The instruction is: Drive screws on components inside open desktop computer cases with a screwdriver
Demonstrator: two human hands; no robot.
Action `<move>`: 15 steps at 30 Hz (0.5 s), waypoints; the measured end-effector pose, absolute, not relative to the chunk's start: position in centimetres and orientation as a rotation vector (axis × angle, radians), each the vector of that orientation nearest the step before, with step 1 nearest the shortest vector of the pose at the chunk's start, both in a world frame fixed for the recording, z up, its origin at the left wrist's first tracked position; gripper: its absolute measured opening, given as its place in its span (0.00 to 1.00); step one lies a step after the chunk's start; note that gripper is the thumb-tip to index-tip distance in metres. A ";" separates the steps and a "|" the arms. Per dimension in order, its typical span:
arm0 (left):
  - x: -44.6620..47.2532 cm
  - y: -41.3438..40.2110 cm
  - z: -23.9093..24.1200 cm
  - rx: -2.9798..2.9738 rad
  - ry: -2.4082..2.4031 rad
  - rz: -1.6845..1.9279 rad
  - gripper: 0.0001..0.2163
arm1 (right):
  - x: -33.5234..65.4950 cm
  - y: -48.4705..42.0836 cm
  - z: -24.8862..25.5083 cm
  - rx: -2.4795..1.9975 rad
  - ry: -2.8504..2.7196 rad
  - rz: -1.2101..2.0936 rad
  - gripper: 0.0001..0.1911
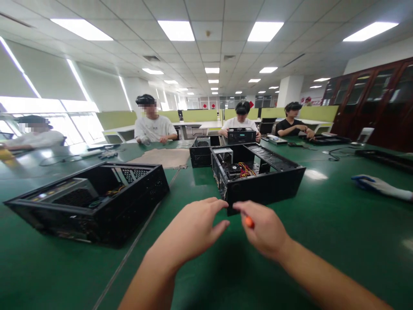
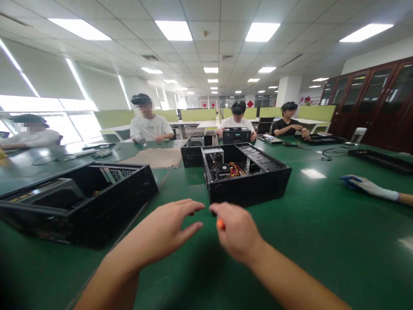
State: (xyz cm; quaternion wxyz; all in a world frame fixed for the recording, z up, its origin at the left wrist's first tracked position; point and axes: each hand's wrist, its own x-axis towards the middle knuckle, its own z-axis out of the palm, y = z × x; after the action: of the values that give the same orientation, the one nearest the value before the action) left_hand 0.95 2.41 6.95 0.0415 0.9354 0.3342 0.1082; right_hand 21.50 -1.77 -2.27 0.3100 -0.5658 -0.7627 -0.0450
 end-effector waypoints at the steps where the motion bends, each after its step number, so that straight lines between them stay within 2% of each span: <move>1: 0.7 2.4 7.1 2.857 1.033 0.327 0.17 | 23.1 0.2 -1.1 -1.594 -1.949 -0.177 0.24; 4: 0.4 2.0 7.6 2.839 1.027 0.294 0.17 | 27.1 5.1 1.1 -1.780 -1.870 -0.217 0.25; 8: 0.3 1.3 8.1 2.822 0.972 0.279 0.16 | 28.8 7.9 1.6 -1.894 -1.926 -0.180 0.21; 15: -0.5 0.7 8.8 2.807 0.923 0.403 0.17 | 24.3 3.0 1.7 -1.892 -1.942 -0.194 0.19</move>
State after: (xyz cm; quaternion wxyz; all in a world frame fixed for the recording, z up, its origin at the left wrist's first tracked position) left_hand -0.51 0.72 8.78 0.0796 0.9382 0.3086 0.1347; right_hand 24.30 3.01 1.72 0.2101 -0.6804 -0.6986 -0.0698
